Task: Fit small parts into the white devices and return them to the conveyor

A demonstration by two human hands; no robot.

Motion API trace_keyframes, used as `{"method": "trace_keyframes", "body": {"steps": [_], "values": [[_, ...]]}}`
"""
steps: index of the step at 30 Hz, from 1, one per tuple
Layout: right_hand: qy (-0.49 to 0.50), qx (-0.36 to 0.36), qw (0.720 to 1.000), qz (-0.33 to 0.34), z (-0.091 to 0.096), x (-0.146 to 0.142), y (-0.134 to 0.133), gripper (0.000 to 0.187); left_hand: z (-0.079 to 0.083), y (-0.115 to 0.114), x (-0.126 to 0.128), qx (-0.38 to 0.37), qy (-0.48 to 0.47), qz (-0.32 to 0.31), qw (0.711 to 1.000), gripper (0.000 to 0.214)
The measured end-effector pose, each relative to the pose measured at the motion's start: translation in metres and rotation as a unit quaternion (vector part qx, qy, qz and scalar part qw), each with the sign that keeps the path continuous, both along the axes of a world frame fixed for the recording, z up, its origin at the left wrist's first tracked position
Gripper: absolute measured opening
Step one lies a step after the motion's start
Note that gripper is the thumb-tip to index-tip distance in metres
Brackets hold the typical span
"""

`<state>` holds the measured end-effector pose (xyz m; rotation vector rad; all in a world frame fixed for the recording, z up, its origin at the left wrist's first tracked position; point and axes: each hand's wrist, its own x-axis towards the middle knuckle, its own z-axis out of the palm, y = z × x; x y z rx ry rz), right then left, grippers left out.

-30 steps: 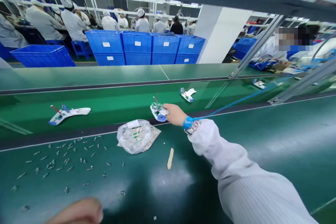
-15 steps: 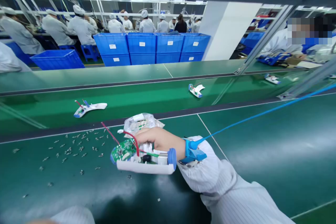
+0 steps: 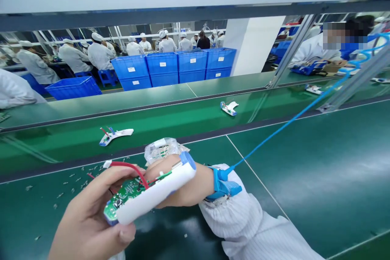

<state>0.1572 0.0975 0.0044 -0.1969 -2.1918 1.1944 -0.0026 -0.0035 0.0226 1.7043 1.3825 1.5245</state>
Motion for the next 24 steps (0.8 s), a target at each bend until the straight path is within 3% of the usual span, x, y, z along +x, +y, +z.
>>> {"method": "trace_keyframes", "body": {"steps": [4,7,9,13,18,19,21,24], "values": [[-0.057,-0.074,0.982,0.166,0.005,-0.001,-0.003,0.05,-0.009,-0.002,0.008,-0.057,-0.194,0.011,0.979,0.047],[-0.066,-0.155,0.972,0.166,0.001,-0.005,-0.006,0.06,-0.017,0.002,0.015,-0.075,-0.288,0.083,0.951,0.039],[-0.07,-0.188,0.961,0.189,-0.003,-0.007,-0.007,0.058,-0.02,0.005,0.019,-0.079,-0.304,0.106,0.943,0.036],[-0.077,-0.237,0.932,0.263,-0.006,-0.013,-0.003,0.045,-0.016,0.005,0.022,-0.103,-0.274,0.093,0.952,0.044],[-0.072,-0.159,0.916,0.361,-0.001,-0.024,0.004,0.029,-0.007,-0.001,0.022,-0.104,-0.265,0.108,0.952,0.043],[-0.085,-0.139,0.923,0.349,-0.002,-0.023,0.006,0.03,-0.007,-0.001,0.021,-0.097,-0.283,0.12,0.947,0.043],[-0.101,-0.1,0.955,0.258,-0.005,-0.017,0.013,0.032,-0.008,-0.002,0.017,-0.082,-0.306,0.144,0.937,0.044],[-0.127,-0.053,0.99,0.018,-0.012,-0.002,0.028,0.035,-0.009,-0.001,0.013,-0.051,-0.273,0.158,0.948,0.042]]}}
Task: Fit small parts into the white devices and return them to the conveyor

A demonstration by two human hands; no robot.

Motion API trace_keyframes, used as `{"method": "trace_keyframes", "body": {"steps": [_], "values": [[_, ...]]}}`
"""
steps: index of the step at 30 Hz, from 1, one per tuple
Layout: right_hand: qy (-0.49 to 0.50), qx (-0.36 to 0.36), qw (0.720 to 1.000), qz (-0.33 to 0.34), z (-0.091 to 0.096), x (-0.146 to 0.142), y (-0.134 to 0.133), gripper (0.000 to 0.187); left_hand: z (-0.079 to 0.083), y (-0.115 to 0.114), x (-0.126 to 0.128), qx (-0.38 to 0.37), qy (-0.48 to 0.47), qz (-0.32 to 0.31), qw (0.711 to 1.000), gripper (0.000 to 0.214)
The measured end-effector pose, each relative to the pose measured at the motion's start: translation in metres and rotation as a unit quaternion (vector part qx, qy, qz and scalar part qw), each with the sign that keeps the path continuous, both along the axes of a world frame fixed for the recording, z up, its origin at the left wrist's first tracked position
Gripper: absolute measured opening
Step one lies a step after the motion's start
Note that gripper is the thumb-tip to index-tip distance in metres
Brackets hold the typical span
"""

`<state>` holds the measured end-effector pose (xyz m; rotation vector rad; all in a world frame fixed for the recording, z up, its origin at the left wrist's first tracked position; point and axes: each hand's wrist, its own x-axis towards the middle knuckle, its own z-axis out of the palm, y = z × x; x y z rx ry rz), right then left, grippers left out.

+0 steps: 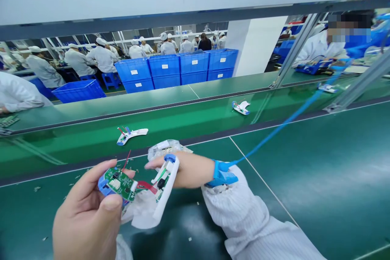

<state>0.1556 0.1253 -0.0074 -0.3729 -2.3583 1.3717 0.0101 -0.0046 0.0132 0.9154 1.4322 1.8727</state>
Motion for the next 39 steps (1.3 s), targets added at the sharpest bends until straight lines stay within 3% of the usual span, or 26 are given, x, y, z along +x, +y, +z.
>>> {"method": "trace_keyframes", "body": {"steps": [2,4,7,10,15,20,23,25,27,31,39], "values": [[0.006,-0.002,0.985,-0.17,0.0,0.011,0.006,0.029,-0.001,0.001,0.001,0.003,0.047,0.008,0.999,0.039],[0.071,-0.036,0.962,-0.262,0.004,0.019,0.002,0.021,-0.002,0.002,0.004,-0.002,0.09,0.014,0.996,0.036],[0.167,-0.065,0.958,-0.224,0.015,0.019,-0.018,0.015,-0.005,0.004,0.01,-0.023,0.15,0.021,0.988,0.033],[0.169,-0.081,0.969,-0.163,0.023,0.009,-0.04,0.012,-0.007,0.004,0.012,-0.04,0.22,0.012,0.975,0.029],[0.164,-0.097,0.964,-0.184,0.023,0.0,-0.049,0.012,-0.008,0.005,0.01,-0.054,0.284,0.013,0.957,0.027],[0.212,-0.107,0.955,-0.176,0.016,0.004,-0.035,0.018,-0.006,0.009,0.008,-0.072,0.194,-0.024,0.978,0.028],[0.177,-0.074,0.94,-0.283,0.013,0.007,-0.026,0.015,-0.006,0.013,0.003,-0.09,0.076,-0.06,0.991,0.032],[0.154,-0.027,0.927,-0.34,0.012,0.008,-0.025,0.023,-0.006,0.015,0.0,-0.094,0.001,-0.073,0.993,0.035],[0.166,0.013,0.936,-0.31,0.013,0.007,-0.028,0.027,-0.005,0.017,-0.001,-0.087,-0.044,-0.072,0.993,0.035],[0.195,0.058,0.963,-0.174,0.017,0.001,-0.041,0.012,-0.003,0.017,0.001,-0.063,-0.07,-0.077,0.993,0.034],[0.209,0.063,0.969,-0.118,0.014,-0.006,-0.042,0.011,-0.001,0.016,0.003,-0.064,-0.074,-0.07,0.993,0.033]]}}
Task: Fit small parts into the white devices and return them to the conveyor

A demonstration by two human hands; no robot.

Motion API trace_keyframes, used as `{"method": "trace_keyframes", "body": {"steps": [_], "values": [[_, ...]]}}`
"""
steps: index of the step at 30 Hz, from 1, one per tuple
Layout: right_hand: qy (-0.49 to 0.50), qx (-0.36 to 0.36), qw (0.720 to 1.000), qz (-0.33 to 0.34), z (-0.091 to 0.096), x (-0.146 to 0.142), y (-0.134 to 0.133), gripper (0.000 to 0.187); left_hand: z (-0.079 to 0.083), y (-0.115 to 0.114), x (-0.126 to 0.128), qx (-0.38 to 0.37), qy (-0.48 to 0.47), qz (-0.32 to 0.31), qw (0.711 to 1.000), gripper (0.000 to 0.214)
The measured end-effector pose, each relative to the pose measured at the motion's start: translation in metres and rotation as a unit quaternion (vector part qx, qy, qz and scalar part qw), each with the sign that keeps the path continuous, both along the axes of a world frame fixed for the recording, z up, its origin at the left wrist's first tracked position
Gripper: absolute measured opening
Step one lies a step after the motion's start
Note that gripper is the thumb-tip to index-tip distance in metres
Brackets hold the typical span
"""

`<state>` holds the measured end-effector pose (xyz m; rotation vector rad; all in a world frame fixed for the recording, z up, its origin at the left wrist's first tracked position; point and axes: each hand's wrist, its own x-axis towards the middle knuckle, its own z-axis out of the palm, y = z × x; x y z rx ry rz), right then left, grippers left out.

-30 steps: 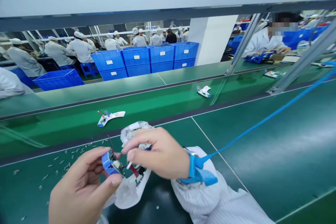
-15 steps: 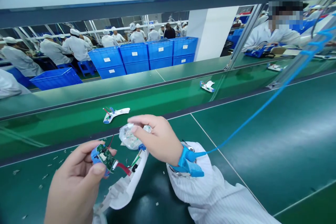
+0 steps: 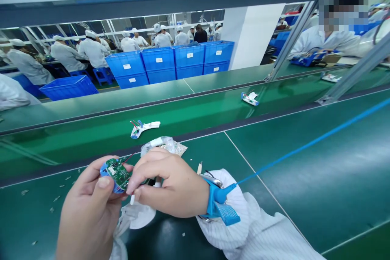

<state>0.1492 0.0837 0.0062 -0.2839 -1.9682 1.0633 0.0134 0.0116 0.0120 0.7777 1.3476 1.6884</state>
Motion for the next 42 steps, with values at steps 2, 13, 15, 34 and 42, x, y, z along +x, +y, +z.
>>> {"method": "trace_keyframes", "body": {"steps": [2,13,15,34,42], "values": [[-0.016,0.009,1.0,0.001,0.0,0.001,0.0,0.012,-0.001,0.001,0.0,0.004,-0.004,0.013,1.0,0.036],[0.051,-0.184,0.975,-0.114,-0.004,-0.001,-0.013,0.014,-0.001,-0.004,0.002,-0.007,0.056,-0.016,0.998,0.031],[0.041,-0.174,0.977,-0.119,-0.001,0.001,-0.013,0.013,-0.002,-0.005,0.002,0.001,0.072,-0.037,0.997,0.03],[-0.03,0.004,0.995,-0.099,0.014,0.012,-0.01,0.02,-0.005,-0.015,0.002,0.004,0.156,-0.131,0.979,0.03],[-0.045,0.059,0.993,-0.095,0.017,0.018,-0.012,0.021,-0.007,-0.015,-0.003,0.012,0.262,-0.134,0.956,0.027]]}}
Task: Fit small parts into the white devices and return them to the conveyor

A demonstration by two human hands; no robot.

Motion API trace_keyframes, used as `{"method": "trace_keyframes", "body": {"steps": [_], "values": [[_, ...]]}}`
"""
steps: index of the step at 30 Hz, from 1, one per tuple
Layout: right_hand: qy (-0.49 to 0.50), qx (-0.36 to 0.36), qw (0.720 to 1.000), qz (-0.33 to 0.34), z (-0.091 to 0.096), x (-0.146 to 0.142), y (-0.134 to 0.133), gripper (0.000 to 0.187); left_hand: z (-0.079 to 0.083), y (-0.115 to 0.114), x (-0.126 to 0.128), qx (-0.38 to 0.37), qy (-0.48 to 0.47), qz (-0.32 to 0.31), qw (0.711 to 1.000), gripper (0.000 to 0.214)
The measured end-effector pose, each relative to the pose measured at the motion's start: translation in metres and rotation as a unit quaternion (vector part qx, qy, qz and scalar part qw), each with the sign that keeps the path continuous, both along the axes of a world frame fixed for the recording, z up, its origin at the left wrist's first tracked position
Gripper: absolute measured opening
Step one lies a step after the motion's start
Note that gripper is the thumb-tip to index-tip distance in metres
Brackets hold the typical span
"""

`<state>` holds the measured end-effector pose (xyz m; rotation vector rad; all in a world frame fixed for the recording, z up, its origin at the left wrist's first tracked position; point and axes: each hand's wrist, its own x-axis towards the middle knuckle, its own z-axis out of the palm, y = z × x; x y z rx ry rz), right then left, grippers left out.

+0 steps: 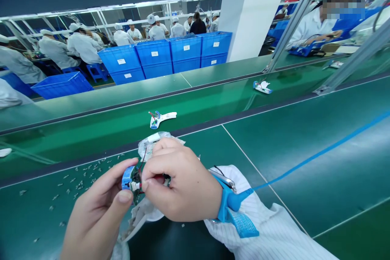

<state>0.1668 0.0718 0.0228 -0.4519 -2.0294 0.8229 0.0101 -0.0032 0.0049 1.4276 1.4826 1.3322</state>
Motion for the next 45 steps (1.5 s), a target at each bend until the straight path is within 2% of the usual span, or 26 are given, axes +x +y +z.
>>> {"method": "trace_keyframes", "body": {"steps": [7,11,14,18,22,31,34,39,45], "values": [[-0.028,-0.005,0.999,0.018,0.0,0.002,0.002,0.021,0.003,0.0,-0.005,0.043,0.12,-0.044,0.991,0.028],[-0.037,-0.032,0.998,0.041,-0.001,0.004,0.003,0.022,0.005,0.003,-0.009,0.088,0.22,-0.064,0.969,0.028],[-0.038,-0.034,0.998,0.032,-0.001,0.004,0.002,0.02,0.003,0.003,-0.004,0.106,0.29,-0.051,0.95,0.029],[-0.036,-0.036,0.998,0.03,-0.001,0.001,0.0,0.02,-0.002,-0.003,0.011,0.058,0.312,-0.001,0.948,0.039],[-0.038,-0.042,0.998,0.027,-0.002,0.0,-0.001,0.022,-0.004,-0.008,0.023,0.0,0.33,0.012,0.944,0.039],[-0.067,-0.036,0.996,-0.04,-0.005,-0.006,-0.008,0.026,-0.012,-0.005,0.031,-0.001,0.405,0.114,0.907,0.039],[-0.089,-0.036,0.994,-0.05,-0.007,-0.007,-0.01,0.027,-0.01,-0.004,0.035,-0.012,0.435,0.135,0.89,0.036],[-0.104,-0.026,0.988,-0.108,-0.009,-0.012,-0.015,0.024,-0.004,0.0,0.036,-0.052,0.483,0.144,0.862,0.032],[-0.106,-0.021,0.986,-0.131,-0.011,-0.016,-0.017,0.024,-0.006,0.001,0.03,-0.026,0.484,0.121,0.866,0.036]]}}
